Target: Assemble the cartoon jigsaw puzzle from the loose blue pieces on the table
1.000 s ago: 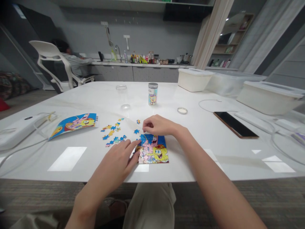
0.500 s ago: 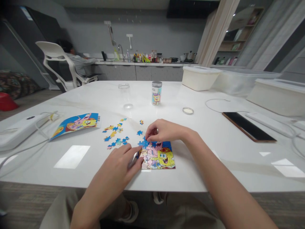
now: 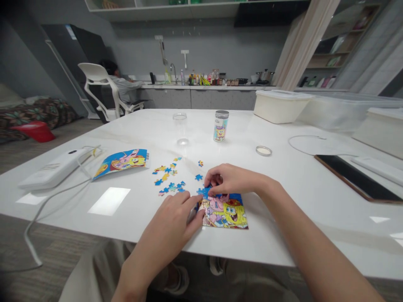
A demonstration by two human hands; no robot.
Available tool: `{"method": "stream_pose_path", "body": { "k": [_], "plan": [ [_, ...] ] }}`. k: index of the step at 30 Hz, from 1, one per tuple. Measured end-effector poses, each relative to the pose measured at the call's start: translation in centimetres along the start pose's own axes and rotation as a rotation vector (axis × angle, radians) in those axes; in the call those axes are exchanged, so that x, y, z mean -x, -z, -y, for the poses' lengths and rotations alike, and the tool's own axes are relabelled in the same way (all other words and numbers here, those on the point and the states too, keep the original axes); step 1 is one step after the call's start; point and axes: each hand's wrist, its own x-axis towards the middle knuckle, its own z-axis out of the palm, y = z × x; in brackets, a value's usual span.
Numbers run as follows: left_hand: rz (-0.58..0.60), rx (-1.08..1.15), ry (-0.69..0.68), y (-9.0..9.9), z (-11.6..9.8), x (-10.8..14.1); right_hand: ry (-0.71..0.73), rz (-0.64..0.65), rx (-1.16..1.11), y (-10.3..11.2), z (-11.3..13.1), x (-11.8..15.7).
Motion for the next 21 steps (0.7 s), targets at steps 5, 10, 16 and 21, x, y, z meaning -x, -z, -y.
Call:
{"method": "stream_pose_path", "body": {
  "k": [5,10,16,21],
  "plan": [
    [0.004,0.005,-0.011,0.06,-0.10,0.00,-0.044,0.024,-0.030,-0.12,0.00,-0.06],
    [-0.003,0.002,-0.016,0.19,-0.07,-0.09,-0.053,0.031,-0.050,-0.20,-0.26,-0.09],
    [0.006,-0.010,-0.030,-0.16,0.24,-0.29,-0.044,0.029,0.000,-0.05,0.04,0.04],
    [0.013,-0.022,-0.048,-0.24,0.38,-0.41,0.015,-0.002,0.043,0.07,0.00,0.03]
  ]
}}
